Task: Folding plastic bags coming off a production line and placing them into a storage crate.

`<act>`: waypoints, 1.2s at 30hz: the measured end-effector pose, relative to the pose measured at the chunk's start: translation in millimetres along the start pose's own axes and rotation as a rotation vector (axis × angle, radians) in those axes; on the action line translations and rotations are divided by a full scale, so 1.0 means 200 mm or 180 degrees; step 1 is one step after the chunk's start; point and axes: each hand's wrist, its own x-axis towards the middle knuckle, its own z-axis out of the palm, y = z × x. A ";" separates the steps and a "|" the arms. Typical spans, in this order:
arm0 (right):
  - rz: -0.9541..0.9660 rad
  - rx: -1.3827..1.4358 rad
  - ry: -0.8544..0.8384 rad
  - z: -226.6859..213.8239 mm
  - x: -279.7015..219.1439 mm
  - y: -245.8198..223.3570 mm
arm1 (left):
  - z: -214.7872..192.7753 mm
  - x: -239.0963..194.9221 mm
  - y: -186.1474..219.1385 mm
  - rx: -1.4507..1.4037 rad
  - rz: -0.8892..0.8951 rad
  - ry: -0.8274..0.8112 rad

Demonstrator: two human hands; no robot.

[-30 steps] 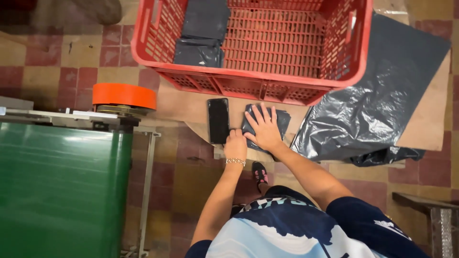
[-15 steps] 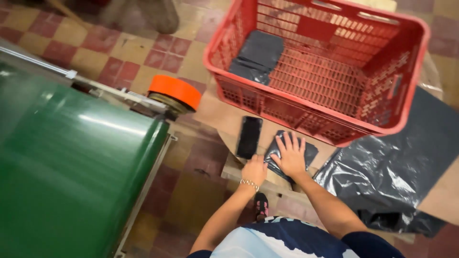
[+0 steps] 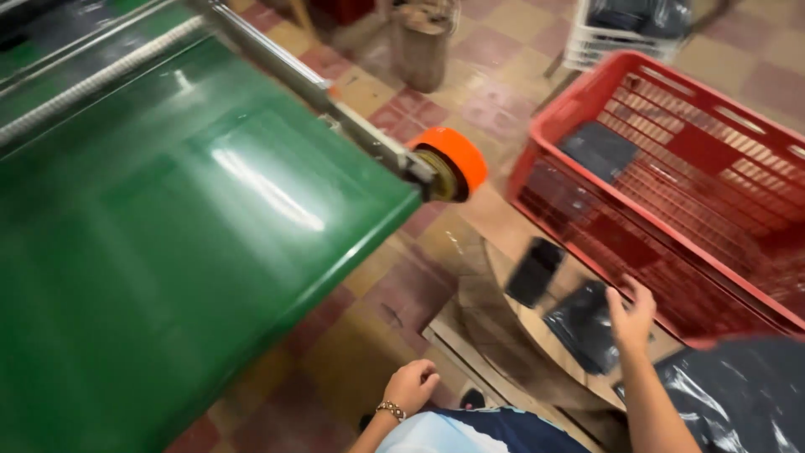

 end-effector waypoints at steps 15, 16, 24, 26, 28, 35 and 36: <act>-0.0871 0.1137 -0.1828 1.19 -0.83 -1.39 | -0.52 -0.63 -0.70 -0.0003 0.0208 0.1276; -0.0883 0.1147 -0.1857 1.25 -0.86 -1.47 | -0.51 -0.66 -0.80 -0.0013 0.0183 0.1294; -0.1280 0.1324 -0.2210 1.54 -0.92 -1.89 | -0.49 -0.93 -1.28 -0.0187 -0.0732 0.1985; -0.1330 0.1334 -0.2140 1.60 -0.89 -1.93 | -0.51 -0.93 -1.32 -0.0185 -0.0673 0.1995; -0.1383 0.1329 -0.2071 1.66 -0.85 -1.95 | -0.53 -0.91 -1.34 -0.0197 -0.0609 0.2002; -0.1125 0.1115 -0.2019 1.86 -0.63 -1.96 | -0.73 -0.81 -1.25 0.0103 0.0226 0.2322; -0.1142 0.1067 -0.1967 1.90 -0.61 -1.93 | -0.76 -0.80 -1.23 0.0276 0.0491 0.2381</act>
